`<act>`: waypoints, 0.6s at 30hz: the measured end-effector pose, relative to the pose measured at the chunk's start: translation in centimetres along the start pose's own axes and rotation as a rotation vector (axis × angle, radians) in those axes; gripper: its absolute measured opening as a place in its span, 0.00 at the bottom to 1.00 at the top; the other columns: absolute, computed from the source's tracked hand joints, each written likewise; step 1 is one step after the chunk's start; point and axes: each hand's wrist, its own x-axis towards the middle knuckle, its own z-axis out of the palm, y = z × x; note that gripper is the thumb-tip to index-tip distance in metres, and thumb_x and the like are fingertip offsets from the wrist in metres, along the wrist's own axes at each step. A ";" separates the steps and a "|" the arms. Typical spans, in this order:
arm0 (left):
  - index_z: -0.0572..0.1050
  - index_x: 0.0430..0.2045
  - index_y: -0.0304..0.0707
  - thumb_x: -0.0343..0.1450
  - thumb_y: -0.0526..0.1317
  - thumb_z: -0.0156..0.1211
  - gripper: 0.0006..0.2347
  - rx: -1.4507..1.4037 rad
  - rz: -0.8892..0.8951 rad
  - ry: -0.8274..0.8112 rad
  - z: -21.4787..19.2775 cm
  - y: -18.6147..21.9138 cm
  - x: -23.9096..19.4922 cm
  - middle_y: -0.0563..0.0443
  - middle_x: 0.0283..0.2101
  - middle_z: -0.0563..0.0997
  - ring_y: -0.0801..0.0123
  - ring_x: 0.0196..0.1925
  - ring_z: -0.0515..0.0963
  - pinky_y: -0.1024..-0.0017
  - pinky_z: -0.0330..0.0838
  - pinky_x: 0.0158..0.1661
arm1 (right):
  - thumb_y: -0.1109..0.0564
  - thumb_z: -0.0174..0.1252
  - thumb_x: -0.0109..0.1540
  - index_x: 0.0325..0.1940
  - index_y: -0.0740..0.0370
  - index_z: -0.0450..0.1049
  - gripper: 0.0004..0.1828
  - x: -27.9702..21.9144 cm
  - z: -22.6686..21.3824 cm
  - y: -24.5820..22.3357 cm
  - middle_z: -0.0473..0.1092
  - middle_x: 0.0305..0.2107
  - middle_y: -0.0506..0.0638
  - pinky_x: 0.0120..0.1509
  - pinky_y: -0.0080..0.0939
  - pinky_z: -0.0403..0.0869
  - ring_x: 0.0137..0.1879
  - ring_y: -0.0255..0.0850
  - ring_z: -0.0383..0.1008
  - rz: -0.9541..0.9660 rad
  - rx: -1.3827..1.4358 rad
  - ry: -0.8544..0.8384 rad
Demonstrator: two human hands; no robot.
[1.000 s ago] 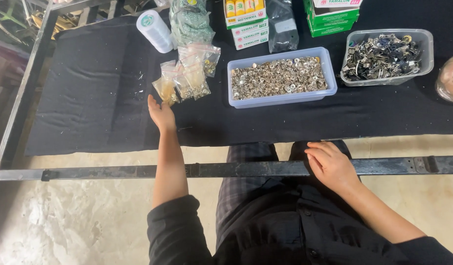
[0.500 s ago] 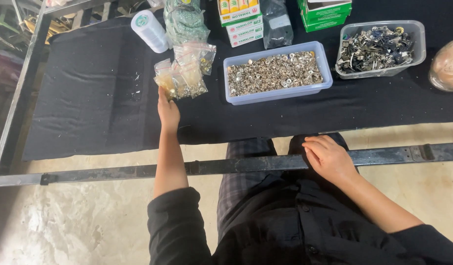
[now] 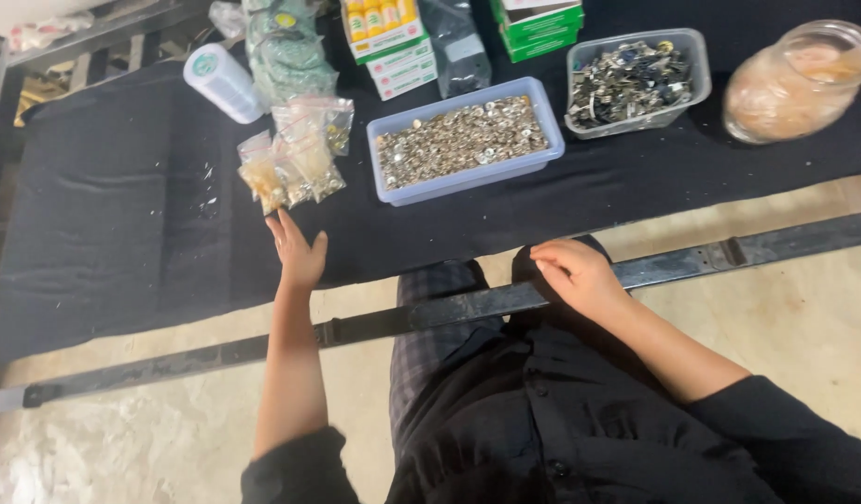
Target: Picking up small metal fasteners from a container and placing them into small plastic bags for packaging.
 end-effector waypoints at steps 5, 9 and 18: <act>0.41 0.77 0.40 0.77 0.46 0.54 0.35 -0.088 -0.002 -0.303 -1.7 7.7 -9.0 0.26 0.77 0.36 0.33 0.77 0.43 0.38 0.40 0.72 | 0.60 0.67 0.65 0.36 0.55 0.82 0.03 4.7 -7.3 2.4 0.79 0.44 0.48 0.58 0.43 0.72 0.53 0.46 0.77 -0.119 -0.118 0.292; 0.44 0.75 0.41 0.76 0.53 0.46 0.33 0.408 0.253 -0.299 -1.4 12.0 -12.4 0.31 0.78 0.34 0.35 0.79 0.35 0.36 0.34 0.70 | 0.73 0.65 0.70 0.41 0.68 0.78 0.07 9.0 -19.1 9.0 0.73 0.55 0.66 0.71 0.66 0.65 0.65 0.64 0.71 -0.256 -0.395 0.431; 0.49 0.74 0.42 0.77 0.51 0.46 0.30 0.296 0.168 -0.184 0.5 11.5 -12.8 0.30 0.78 0.41 0.39 0.79 0.38 0.41 0.36 0.71 | 0.52 0.69 0.74 0.50 0.50 0.86 0.03 10.0 -31.6 27.9 0.78 0.44 0.48 0.39 0.45 0.71 0.42 0.48 0.75 0.355 -0.840 0.254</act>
